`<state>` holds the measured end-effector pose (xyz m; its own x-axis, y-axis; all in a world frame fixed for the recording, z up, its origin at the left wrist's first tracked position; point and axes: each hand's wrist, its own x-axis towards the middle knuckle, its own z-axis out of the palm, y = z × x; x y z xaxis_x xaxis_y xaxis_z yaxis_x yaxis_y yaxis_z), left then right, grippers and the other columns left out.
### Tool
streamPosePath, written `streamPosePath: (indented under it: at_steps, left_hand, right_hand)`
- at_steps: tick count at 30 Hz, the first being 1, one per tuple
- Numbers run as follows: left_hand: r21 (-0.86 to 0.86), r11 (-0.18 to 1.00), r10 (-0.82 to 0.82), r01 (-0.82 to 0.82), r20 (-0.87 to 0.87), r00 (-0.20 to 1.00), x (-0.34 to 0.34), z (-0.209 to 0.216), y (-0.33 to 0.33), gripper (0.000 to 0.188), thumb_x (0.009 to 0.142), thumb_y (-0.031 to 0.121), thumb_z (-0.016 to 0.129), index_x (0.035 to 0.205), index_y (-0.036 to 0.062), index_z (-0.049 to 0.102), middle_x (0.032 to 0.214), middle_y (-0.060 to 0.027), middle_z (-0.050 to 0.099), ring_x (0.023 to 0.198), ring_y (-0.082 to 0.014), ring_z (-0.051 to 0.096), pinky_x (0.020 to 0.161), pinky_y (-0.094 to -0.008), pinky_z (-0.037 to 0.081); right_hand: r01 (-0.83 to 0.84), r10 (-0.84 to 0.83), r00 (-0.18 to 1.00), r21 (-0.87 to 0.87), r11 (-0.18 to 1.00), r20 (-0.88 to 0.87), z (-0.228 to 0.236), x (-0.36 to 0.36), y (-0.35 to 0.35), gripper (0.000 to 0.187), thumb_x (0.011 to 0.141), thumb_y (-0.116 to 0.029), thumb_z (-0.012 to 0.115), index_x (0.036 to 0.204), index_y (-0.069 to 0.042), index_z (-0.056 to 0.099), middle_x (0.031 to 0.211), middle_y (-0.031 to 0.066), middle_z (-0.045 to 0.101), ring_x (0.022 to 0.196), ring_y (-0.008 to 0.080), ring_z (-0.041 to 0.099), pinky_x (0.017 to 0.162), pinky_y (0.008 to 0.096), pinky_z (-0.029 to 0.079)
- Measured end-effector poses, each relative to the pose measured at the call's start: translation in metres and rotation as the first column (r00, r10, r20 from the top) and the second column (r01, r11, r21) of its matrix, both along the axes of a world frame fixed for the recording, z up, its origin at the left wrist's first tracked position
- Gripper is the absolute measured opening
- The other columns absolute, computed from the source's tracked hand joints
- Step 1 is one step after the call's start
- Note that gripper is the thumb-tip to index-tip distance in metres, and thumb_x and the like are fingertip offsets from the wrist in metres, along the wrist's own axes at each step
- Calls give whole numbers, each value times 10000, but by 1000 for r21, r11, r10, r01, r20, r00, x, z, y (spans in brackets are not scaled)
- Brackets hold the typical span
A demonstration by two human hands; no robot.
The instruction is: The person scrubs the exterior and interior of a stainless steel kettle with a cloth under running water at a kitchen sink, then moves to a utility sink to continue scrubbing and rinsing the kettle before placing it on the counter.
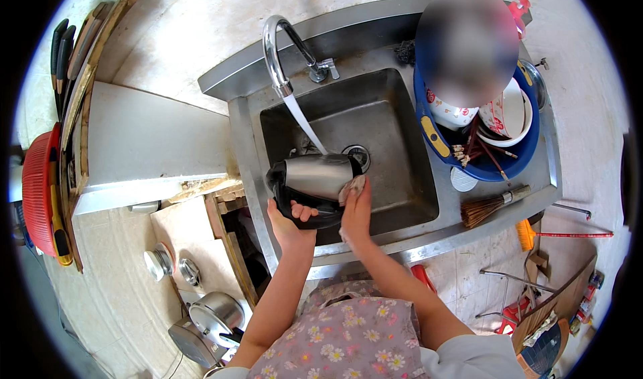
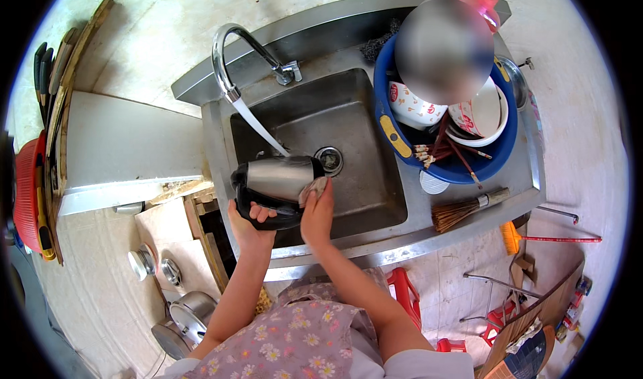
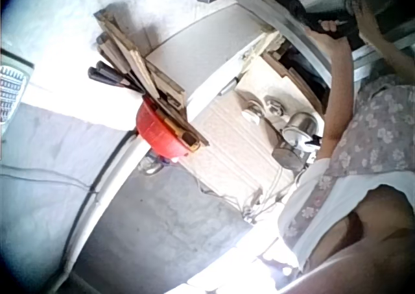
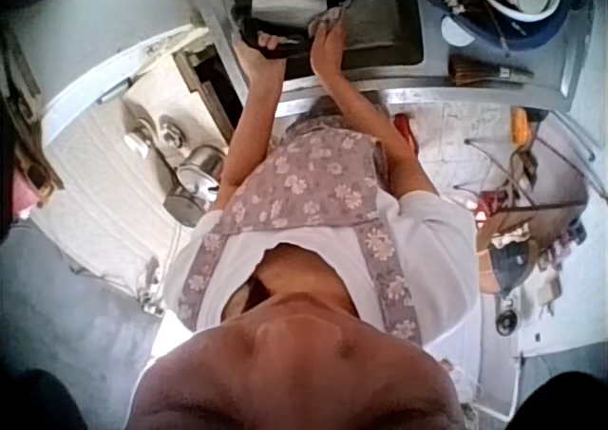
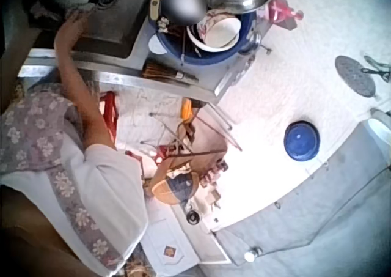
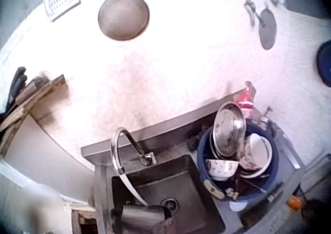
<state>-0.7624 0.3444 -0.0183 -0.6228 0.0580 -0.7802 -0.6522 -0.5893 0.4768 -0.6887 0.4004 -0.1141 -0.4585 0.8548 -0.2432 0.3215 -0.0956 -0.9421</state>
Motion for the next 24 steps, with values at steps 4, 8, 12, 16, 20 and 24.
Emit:
streamPosePath:
  at_steps: [4, 8, 12, 16, 20, 24]
  left_hand:
    - [97, 993, 72, -74, 26, 997, 3, 4, -23, 408, 929, 453, 367, 735, 97, 419, 521, 52, 293, 440, -107, 319, 524, -299, 355]
    - [256, 940, 190, -225, 154, 970, 4, -3, -55, 418, 930, 413, 355, 664, 96, 417, 470, 90, 301, 376, -66, 346, 456, -234, 376]
    - [332, 877, 305, -348, 177, 936, 4, -13, -76, 316, 898, 271, 387, 676, 52, 444, 424, 86, 354, 354, -58, 377, 438, -214, 386]
    - [465, 791, 315, -397, 247, 916, -7, -33, -107, 250, 871, 207, 375, 709, 33, 451, 418, 80, 370, 345, -59, 378, 435, -208, 388]
    - [445, 800, 299, -402, 284, 911, -4, -34, -111, 276, 866, 214, 367, 680, 32, 459, 411, 89, 361, 331, -47, 354, 411, -194, 379]
    - [439, 819, 282, -370, 254, 925, -2, -23, -106, 282, 872, 229, 371, 699, 30, 470, 407, 93, 359, 328, -40, 355, 402, -188, 372]
  right_hand:
    - [-146, 99, 983, -343, 928, -152, -16, -23, 41, 433, 976, -236, 369, 1326, 18, 381, 1299, 225, 446, 1229, 316, 419, 1018, 364, 319]
    - [-324, 64, 910, -608, 724, -409, -44, -53, 68, 437, 971, -280, 418, 1354, -69, 392, 1215, 85, 514, 1089, 207, 486, 955, 295, 360]
    - [-421, 287, 879, -335, 843, -381, -106, -42, 29, 456, 963, -260, 429, 1389, -115, 354, 1299, 54, 461, 1126, 192, 462, 970, 303, 341]
    - [-503, 512, 858, 124, 855, -43, -20, 1, 0, 497, 934, -179, 390, 1424, -174, 307, 1449, 154, 302, 1274, 346, 338, 1044, 405, 275]
    - [-551, 545, 832, 277, 787, 105, 43, -18, 20, 499, 932, -193, 399, 1423, -171, 308, 1449, 163, 296, 1273, 370, 329, 1022, 420, 279]
    - [-437, 484, 875, 409, 801, -14, 20, -68, 50, 481, 944, -236, 387, 1415, -167, 321, 1417, 167, 349, 1263, 362, 344, 1010, 408, 277]
